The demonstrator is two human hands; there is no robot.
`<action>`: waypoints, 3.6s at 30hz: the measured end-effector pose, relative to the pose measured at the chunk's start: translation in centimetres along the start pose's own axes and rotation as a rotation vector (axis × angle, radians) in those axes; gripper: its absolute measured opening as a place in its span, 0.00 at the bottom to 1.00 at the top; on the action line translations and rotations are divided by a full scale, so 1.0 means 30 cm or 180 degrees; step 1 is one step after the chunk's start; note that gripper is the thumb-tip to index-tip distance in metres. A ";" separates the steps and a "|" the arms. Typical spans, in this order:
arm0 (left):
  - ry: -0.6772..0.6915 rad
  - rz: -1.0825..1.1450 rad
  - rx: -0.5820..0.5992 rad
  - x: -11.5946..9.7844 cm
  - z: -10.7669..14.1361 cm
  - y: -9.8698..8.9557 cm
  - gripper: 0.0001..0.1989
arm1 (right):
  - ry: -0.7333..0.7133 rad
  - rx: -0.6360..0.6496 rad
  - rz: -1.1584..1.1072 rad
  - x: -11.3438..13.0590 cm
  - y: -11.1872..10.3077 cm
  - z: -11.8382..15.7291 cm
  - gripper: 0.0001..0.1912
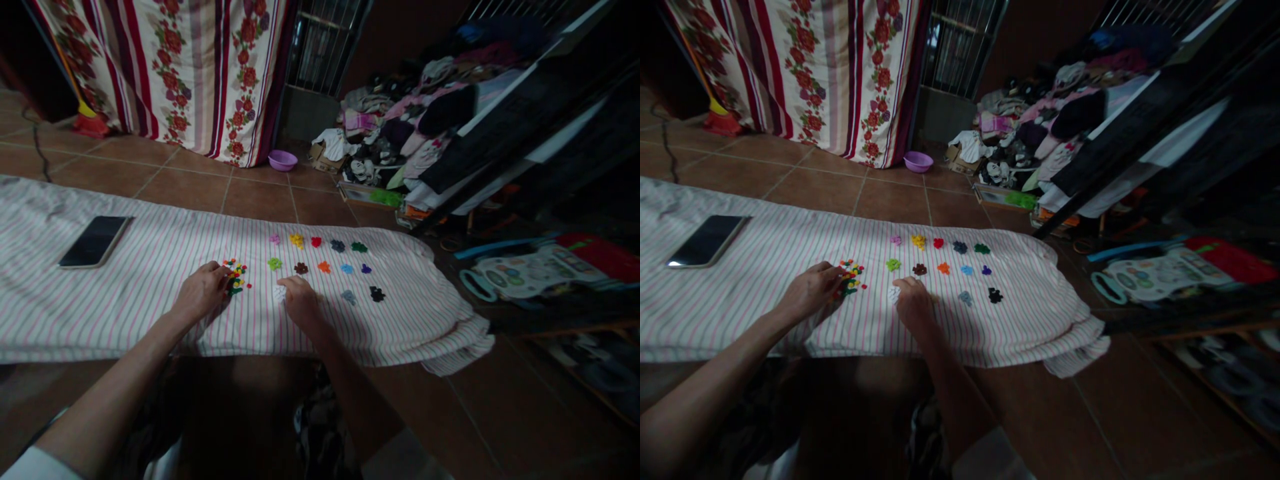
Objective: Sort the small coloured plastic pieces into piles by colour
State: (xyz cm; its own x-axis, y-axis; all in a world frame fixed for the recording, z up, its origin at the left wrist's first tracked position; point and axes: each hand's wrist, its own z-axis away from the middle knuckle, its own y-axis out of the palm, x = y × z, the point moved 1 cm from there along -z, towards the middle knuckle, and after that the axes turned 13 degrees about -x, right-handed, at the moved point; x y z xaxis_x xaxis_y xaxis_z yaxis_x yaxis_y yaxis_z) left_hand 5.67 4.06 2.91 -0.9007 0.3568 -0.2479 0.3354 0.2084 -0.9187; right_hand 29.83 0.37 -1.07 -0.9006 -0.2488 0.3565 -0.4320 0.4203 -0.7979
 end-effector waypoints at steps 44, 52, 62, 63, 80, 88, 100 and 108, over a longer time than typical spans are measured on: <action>0.0643 -0.0118 -0.0095 0.148 0.088 0.136 0.49 | -0.0574 -0.0001 -0.0144 0.198 0.098 -0.071 0.08; 0.0838 -0.0195 -0.0541 0.124 0.096 0.175 0.48 | -0.0375 -0.0750 -0.0589 0.121 0.064 -0.094 0.12; 0.1057 -0.0168 -0.1005 0.121 0.083 0.196 0.45 | 0.0813 -0.1272 -0.0734 -0.170 -0.111 -0.253 0.10; 0.1070 -0.0179 -0.1028 0.121 0.084 0.196 0.44 | 0.0894 -0.1200 -0.0564 -0.203 -0.122 -0.280 0.11; 0.1168 -0.0303 -0.1044 0.118 0.086 0.187 0.44 | 0.1183 -0.0171 0.0840 -0.466 -0.038 -0.500 0.15; 0.1141 -0.0262 -0.1001 0.109 0.084 0.182 0.42 | 0.1118 0.0030 0.0978 -0.476 0.008 -0.501 0.17; 0.1080 -0.0231 -0.0901 0.109 0.082 0.177 0.42 | 0.0866 -0.0101 0.0708 -0.493 0.013 -0.482 0.20; 0.1037 -0.0211 -0.0894 0.118 0.083 0.189 0.43 | 0.0923 -0.0457 0.0701 -0.448 -0.029 -0.482 0.23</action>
State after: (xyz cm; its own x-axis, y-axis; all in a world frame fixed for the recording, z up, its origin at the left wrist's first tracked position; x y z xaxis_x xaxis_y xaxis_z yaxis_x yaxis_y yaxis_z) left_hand 3.71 4.24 -3.93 -0.8037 0.5937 -0.0399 0.3825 0.4641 -0.7990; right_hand 41.60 15.97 1.87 -0.9400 0.1093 0.3233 -0.2107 0.5592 -0.8018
